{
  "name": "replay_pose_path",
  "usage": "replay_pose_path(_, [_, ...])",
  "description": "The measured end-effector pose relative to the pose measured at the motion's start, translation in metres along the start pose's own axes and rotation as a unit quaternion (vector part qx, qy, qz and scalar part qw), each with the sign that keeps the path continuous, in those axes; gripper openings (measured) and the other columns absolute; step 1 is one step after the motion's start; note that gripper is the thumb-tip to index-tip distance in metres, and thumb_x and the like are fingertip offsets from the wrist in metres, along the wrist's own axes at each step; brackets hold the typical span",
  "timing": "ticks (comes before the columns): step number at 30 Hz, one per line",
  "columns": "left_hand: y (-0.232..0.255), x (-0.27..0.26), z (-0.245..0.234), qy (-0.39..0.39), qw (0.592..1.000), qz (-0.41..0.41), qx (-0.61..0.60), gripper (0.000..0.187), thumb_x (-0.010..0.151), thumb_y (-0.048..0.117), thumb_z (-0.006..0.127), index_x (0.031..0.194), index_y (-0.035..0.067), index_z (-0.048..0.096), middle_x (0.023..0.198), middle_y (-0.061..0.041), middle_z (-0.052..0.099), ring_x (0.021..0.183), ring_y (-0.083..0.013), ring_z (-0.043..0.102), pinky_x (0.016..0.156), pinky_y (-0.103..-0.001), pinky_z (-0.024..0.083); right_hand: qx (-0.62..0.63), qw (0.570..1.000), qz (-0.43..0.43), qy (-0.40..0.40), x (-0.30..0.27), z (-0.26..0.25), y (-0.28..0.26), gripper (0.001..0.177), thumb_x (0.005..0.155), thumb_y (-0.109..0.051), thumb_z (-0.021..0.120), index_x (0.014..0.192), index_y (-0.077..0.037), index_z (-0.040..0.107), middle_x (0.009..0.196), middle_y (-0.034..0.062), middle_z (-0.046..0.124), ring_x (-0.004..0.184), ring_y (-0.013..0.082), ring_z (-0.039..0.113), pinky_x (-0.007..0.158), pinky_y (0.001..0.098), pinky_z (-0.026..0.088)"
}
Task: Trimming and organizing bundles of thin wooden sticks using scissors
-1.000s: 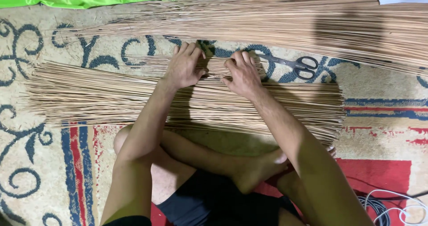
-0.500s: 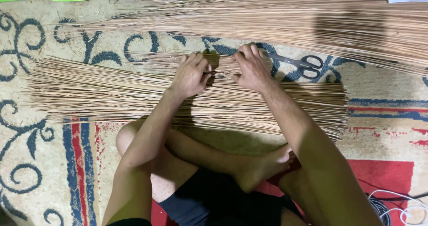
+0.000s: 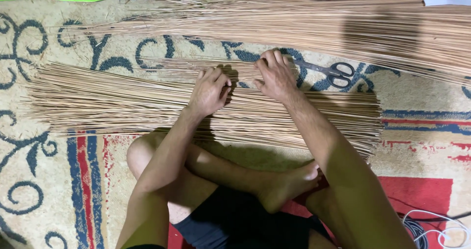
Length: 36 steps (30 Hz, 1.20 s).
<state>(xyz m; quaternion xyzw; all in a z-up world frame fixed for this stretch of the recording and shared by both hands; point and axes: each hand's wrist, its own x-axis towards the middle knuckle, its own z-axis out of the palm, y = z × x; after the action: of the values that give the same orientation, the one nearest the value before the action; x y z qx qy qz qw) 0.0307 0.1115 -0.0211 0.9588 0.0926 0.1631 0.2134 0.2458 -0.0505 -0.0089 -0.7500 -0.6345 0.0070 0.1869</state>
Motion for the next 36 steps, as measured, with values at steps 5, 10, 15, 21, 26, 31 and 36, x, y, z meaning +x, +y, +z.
replay_pose_path(5, [-0.010, -0.005, -0.002, 0.023, 0.999, -0.044, 0.006, 0.022, 0.083, 0.018, 0.081, 0.095, 0.018, 0.062, 0.088, 0.000, 0.051, 0.089, -0.0251, 0.055, 0.081, -0.041, 0.040, 0.006, 1.000, -0.004, 0.010, 0.002, 0.003, -0.003, 0.054, 0.064, -0.025, 0.093, 0.106, -0.009, 0.063, 0.111, 0.0087, 0.049, 0.106, 0.0320, 0.049, 0.083, 0.0433, 0.041])
replay_pose_path(10, [-0.005, 0.012, -0.020, -0.008, 0.996, -0.068, 0.056, 0.042, 0.079, 0.024, 0.086, 0.111, 0.018, 0.060, 0.103, -0.003, 0.050, 0.102, -0.0269, 0.051, 0.089, -0.043, 0.039, -0.011, 1.000, 0.010, 0.016, 0.009, 0.005, -0.010, 0.051, 0.066, -0.026, 0.093, 0.104, -0.010, 0.062, 0.110, 0.0082, 0.048, 0.106, 0.0314, 0.048, 0.081, 0.0426, 0.041])
replay_pose_path(15, [-0.012, 0.029, -0.024, -0.135, 0.980, -0.102, 0.102, 0.089, 0.075, 0.034, 0.091, 0.148, 0.014, 0.045, 0.139, -0.011, 0.043, 0.135, -0.0328, 0.036, 0.111, -0.051, 0.029, -0.012, 0.999, 0.027, 0.032, 0.007, 0.009, -0.010, 0.050, 0.067, -0.027, 0.093, 0.103, -0.011, 0.062, 0.110, 0.0083, 0.049, 0.106, 0.0315, 0.049, 0.081, 0.0429, 0.042])
replay_pose_path(21, [-0.036, 0.035, -0.029, -0.145, 0.977, -0.098, 0.122, 0.092, 0.064, 0.040, 0.095, 0.139, 0.012, 0.050, 0.140, -0.011, 0.043, 0.135, -0.0332, 0.035, 0.110, -0.051, 0.029, -0.023, 0.999, 0.034, 0.032, 0.004, 0.013, -0.007, 0.051, 0.067, -0.030, 0.093, 0.102, -0.011, 0.060, 0.110, 0.0082, 0.048, 0.105, 0.0311, 0.048, 0.083, 0.0421, 0.041])
replay_pose_path(26, [-0.056, 0.024, -0.040, -0.171, 0.968, -0.114, 0.144, 0.108, 0.059, 0.041, 0.096, 0.148, 0.012, 0.042, 0.145, -0.011, 0.040, 0.136, -0.0337, 0.034, 0.111, -0.051, 0.028, -0.026, 0.998, 0.042, 0.031, 0.004, 0.013, -0.009, 0.052, 0.066, -0.029, 0.094, 0.102, -0.012, 0.060, 0.111, 0.0077, 0.048, 0.106, 0.0306, 0.049, 0.083, 0.0418, 0.041])
replay_pose_path(31, [-0.054, 0.034, -0.034, -0.205, 0.962, -0.106, 0.149, 0.114, 0.061, 0.046, 0.095, 0.154, 0.013, 0.037, 0.145, -0.011, 0.041, 0.137, -0.0319, 0.036, 0.111, -0.049, 0.028, -0.028, 0.998, 0.045, 0.031, 0.005, 0.010, -0.011, 0.053, 0.066, -0.029, 0.093, 0.103, -0.012, 0.060, 0.110, 0.0079, 0.048, 0.106, 0.0312, 0.049, 0.083, 0.0426, 0.042])
replay_pose_path(36, [-0.071, 0.037, -0.015, -0.231, 0.945, -0.021, 0.229, 0.077, 0.071, 0.053, 0.087, 0.133, 0.018, 0.056, 0.135, -0.004, 0.050, 0.127, -0.0247, 0.048, 0.105, -0.044, 0.036, -0.034, 0.999, 0.025, 0.022, 0.007, 0.001, -0.014, 0.057, 0.070, -0.030, 0.091, 0.117, -0.011, 0.065, 0.115, 0.0074, 0.050, 0.110, 0.0292, 0.049, 0.084, 0.0410, 0.040])
